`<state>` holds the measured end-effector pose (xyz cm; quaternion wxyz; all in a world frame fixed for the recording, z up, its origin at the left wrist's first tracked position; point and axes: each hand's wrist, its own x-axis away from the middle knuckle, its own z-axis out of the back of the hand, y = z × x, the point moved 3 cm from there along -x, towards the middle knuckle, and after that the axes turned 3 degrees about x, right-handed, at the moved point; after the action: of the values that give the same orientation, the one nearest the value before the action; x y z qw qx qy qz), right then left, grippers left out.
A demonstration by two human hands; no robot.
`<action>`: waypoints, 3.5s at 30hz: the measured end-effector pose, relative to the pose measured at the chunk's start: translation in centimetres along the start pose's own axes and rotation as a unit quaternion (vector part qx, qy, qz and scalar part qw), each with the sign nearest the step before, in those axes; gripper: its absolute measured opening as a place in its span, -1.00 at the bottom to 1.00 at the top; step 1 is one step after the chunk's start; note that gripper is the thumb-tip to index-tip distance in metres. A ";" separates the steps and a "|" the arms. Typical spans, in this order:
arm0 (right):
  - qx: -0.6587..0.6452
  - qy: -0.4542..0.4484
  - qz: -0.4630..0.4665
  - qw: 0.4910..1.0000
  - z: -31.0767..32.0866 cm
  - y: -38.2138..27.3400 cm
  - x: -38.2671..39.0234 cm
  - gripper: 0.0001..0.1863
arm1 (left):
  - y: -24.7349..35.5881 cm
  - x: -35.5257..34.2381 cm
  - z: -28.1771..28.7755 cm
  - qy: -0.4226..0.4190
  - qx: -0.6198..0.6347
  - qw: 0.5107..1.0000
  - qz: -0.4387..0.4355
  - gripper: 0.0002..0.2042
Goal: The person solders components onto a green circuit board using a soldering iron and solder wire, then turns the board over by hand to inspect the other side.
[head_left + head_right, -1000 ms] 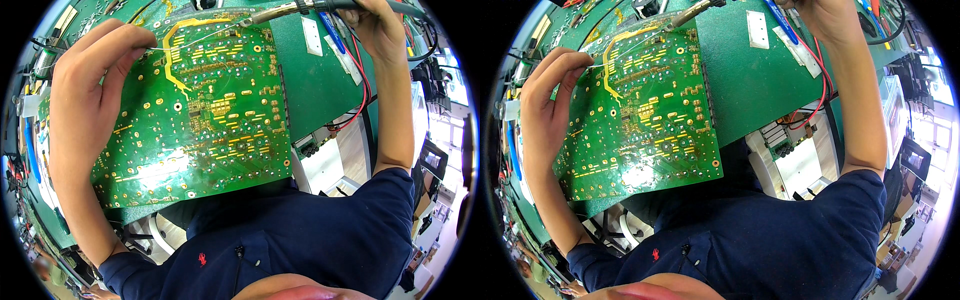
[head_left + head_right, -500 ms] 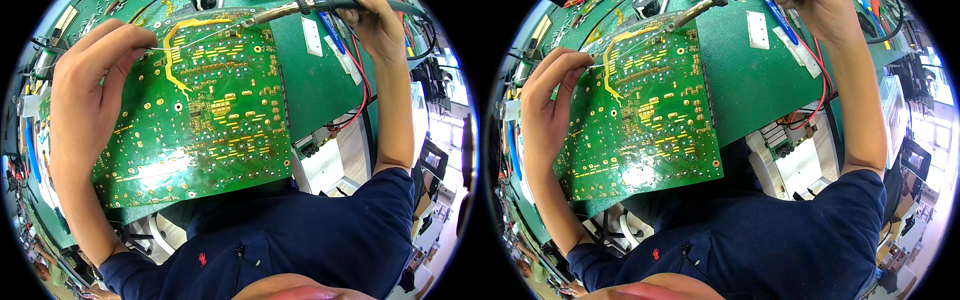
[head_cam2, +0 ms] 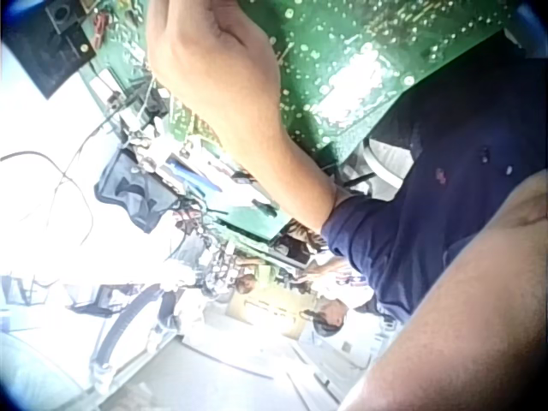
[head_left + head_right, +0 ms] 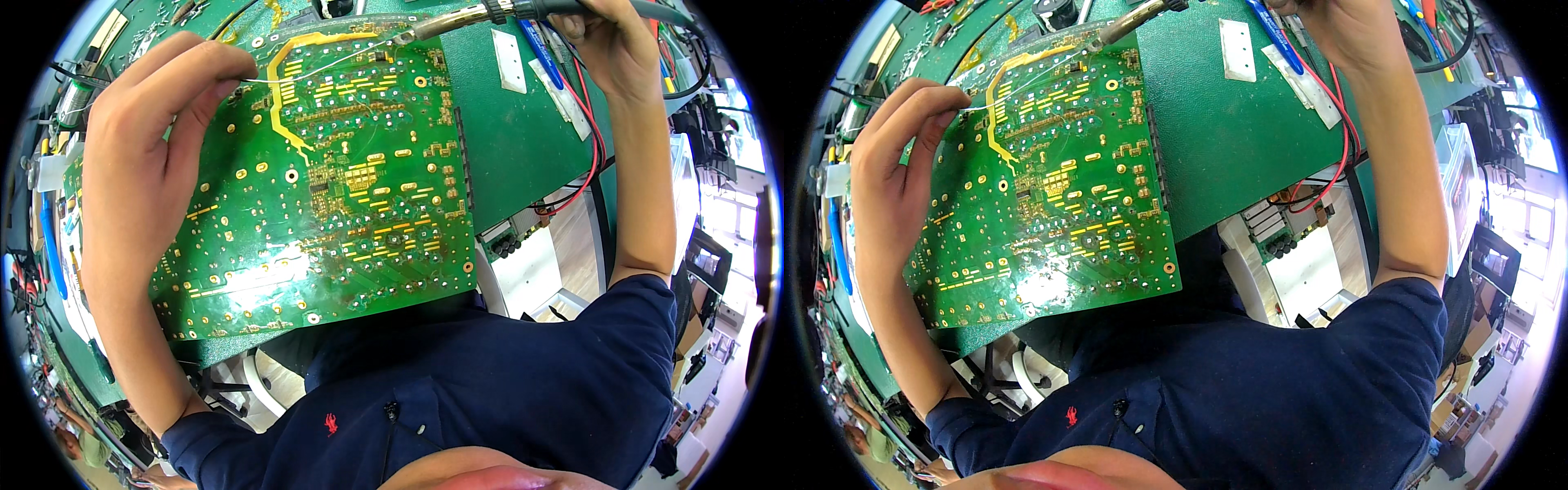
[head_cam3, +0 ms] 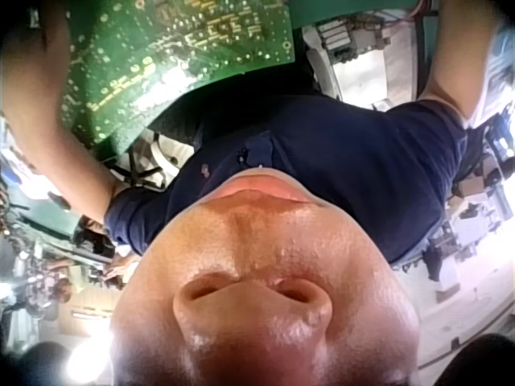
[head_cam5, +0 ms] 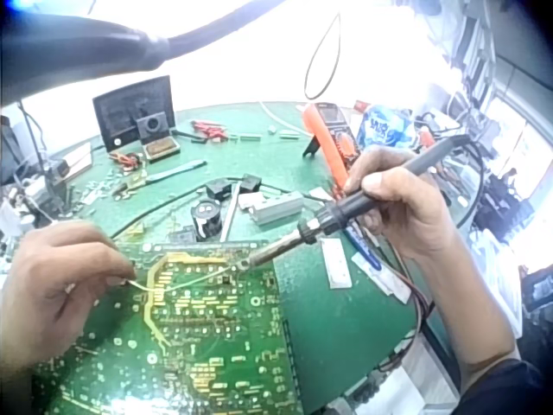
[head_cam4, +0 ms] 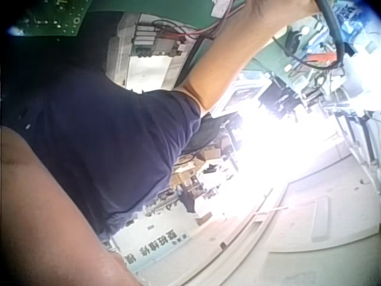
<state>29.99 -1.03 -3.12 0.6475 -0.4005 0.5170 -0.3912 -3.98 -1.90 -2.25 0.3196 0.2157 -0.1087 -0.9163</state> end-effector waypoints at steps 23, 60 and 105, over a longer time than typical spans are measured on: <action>0.007 0.000 0.012 1.000 0.1 0.2 0.0 -0.76 | 0.0 0.0 0.0 0.002 -0.001 1.000 -0.004 -0.92; -0.024 0.049 -0.038 0.998 1.6 2.1 0.1 -0.71 | -0.8 0.6 0.9 0.049 0.000 0.998 0.049 -0.90; -0.055 0.026 -0.016 0.998 0.7 1.8 0.0 -0.72 | -0.1 -0.3 0.6 0.009 -0.048 0.998 -0.041 -0.89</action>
<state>30.85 -0.28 -4.63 0.6043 -0.4336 0.5480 -0.3828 -4.10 -1.57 -1.68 0.2923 0.2124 -0.0529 -0.9309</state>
